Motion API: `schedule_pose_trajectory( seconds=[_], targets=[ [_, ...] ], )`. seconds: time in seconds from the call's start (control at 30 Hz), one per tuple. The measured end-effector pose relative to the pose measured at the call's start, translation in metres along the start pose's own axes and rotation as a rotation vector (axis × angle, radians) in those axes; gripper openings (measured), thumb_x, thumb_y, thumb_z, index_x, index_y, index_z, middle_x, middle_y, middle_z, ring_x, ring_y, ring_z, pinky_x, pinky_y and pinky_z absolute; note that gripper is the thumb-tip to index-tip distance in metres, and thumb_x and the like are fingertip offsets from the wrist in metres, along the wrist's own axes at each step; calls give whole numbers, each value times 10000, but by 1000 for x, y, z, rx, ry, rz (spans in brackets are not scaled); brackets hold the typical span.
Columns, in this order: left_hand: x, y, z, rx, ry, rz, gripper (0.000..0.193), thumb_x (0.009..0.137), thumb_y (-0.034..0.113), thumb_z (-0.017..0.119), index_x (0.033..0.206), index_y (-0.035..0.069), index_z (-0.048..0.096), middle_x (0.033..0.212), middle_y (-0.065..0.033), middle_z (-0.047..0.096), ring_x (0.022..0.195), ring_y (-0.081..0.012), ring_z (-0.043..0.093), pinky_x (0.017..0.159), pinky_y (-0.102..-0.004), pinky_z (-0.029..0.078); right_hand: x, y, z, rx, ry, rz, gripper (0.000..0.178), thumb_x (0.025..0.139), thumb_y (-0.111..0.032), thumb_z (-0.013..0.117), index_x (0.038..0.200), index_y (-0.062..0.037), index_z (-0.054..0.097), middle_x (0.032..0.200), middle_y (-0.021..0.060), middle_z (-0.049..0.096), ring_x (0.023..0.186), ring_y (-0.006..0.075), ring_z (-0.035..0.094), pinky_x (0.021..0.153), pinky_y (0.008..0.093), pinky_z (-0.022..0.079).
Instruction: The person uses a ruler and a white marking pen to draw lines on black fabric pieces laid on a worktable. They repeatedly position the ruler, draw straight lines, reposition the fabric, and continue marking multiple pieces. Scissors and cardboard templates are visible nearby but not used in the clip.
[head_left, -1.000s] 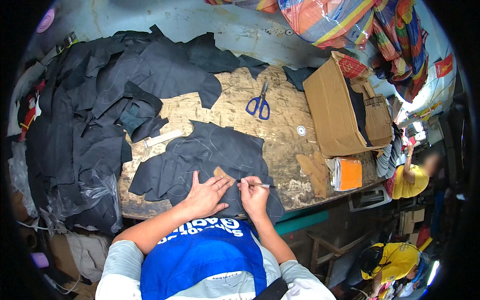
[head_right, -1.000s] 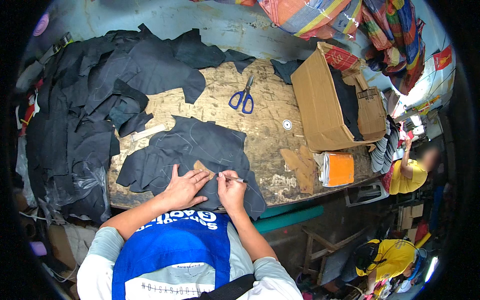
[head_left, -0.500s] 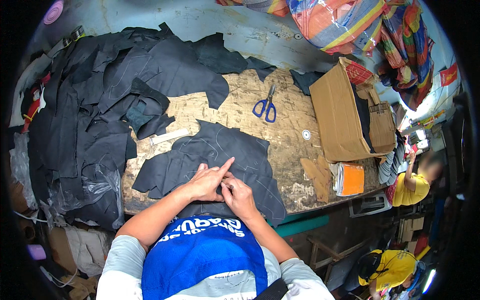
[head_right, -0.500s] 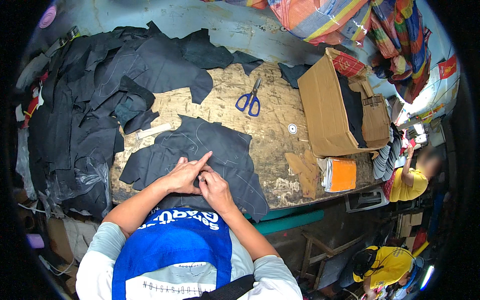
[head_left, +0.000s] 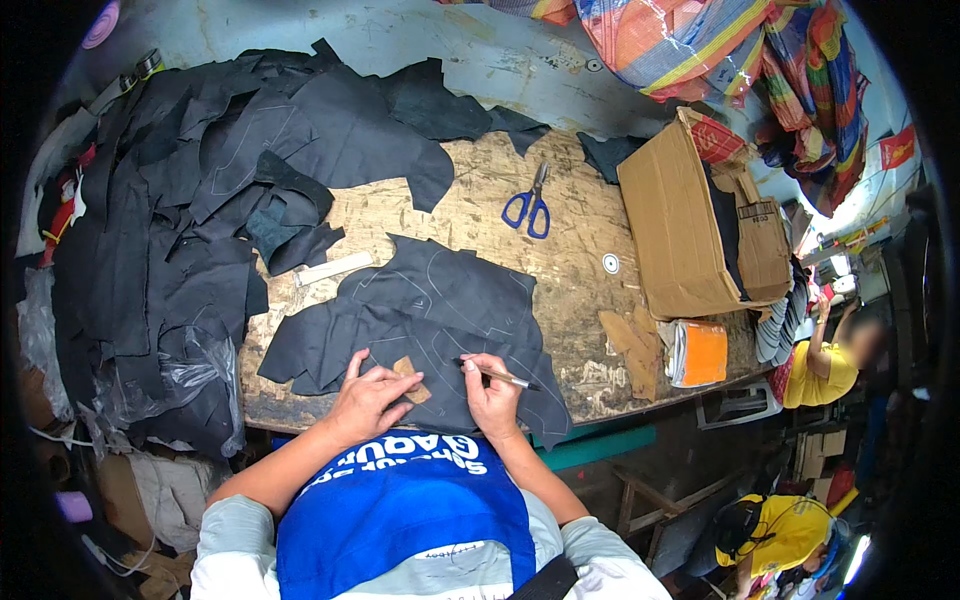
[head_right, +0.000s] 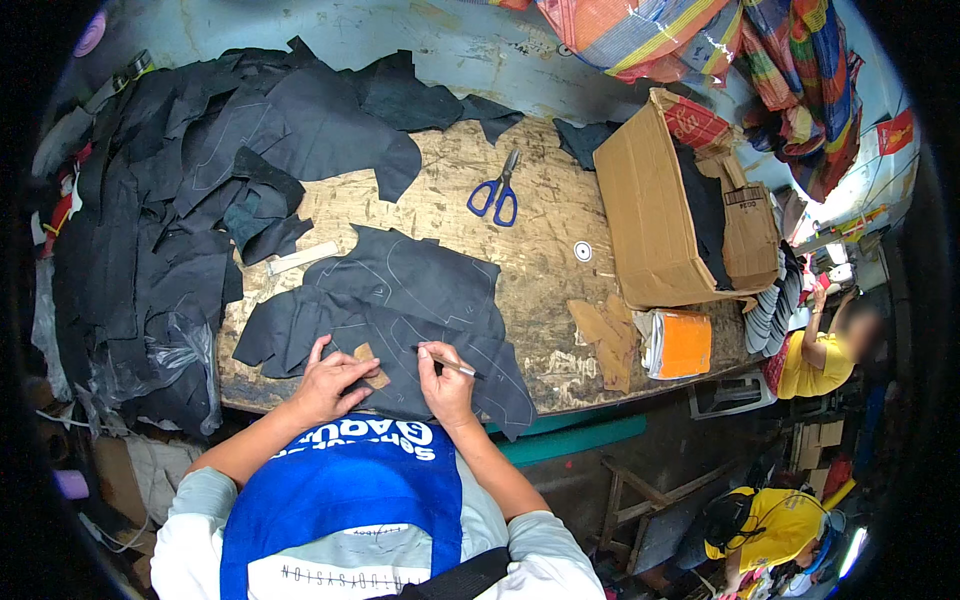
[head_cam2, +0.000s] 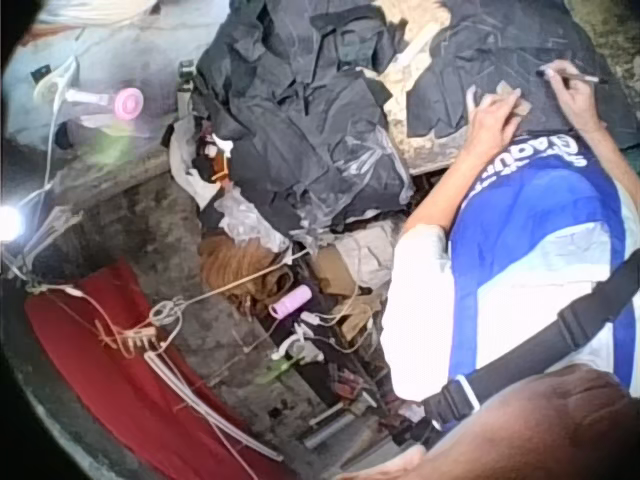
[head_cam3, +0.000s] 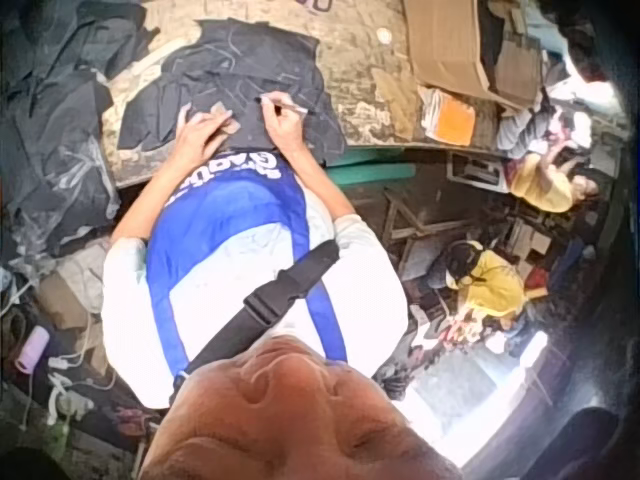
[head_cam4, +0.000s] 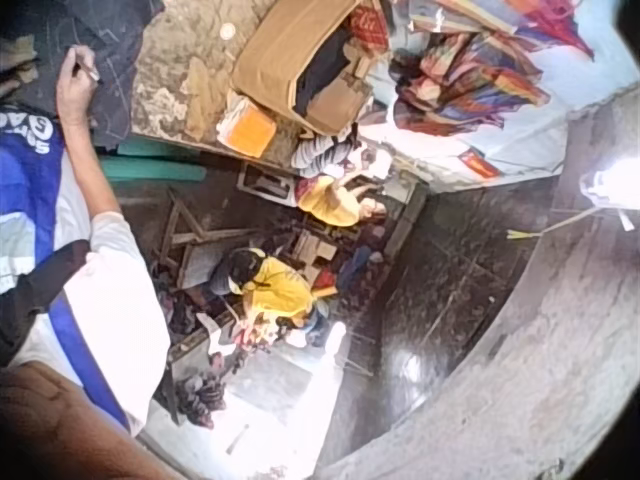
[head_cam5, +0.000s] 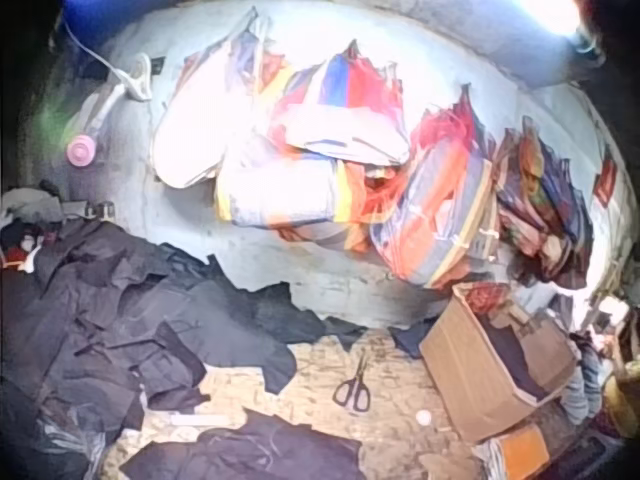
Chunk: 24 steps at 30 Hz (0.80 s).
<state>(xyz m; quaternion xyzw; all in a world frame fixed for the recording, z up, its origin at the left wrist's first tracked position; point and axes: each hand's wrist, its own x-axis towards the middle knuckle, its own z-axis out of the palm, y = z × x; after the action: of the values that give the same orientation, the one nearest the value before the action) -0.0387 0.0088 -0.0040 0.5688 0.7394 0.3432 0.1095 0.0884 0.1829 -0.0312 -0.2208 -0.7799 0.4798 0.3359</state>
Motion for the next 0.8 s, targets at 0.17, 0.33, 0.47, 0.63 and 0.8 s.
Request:
schedule_pose_trajectory(
  seconds=[0.17,0.33,0.47,0.63,0.8],
  targets=[
    [-6,-4,3,-29,52,-38,502,698,133,745,1183,157,617,935,33,686,896,-140,612,1027,-540,272,2,-6,4,-119,1,-67,82,847,-72,640,878,3,627,824,139,671,753,255,679,665,313,526],
    [-4,-3,3,-32,66,-38,486,699,130,742,1169,154,623,905,42,690,890,-140,615,1027,-536,274,1,-7,3,-62,26,-16,81,841,-64,643,866,11,632,831,135,677,750,233,681,659,307,526],
    [-4,-4,3,-37,70,-34,482,697,127,742,1164,150,625,901,36,691,877,-141,616,1021,-531,277,1,-5,2,-52,34,54,79,847,-62,639,855,17,635,834,128,679,744,195,678,646,294,523],
    [0,-2,4,0,106,-25,478,688,113,743,1152,129,627,880,21,693,837,-150,620,957,-459,362,-1,-17,-5,-46,-94,128,80,882,-37,592,883,36,623,826,84,681,712,136,648,658,252,516],
    [16,-2,11,-101,193,-104,451,732,47,677,1175,74,600,890,-43,695,774,-231,627,733,-358,486,1,-36,8,-345,-311,-235,294,754,-48,691,1041,-82,634,1022,125,655,931,285,608,801,373,486]
  ],
)
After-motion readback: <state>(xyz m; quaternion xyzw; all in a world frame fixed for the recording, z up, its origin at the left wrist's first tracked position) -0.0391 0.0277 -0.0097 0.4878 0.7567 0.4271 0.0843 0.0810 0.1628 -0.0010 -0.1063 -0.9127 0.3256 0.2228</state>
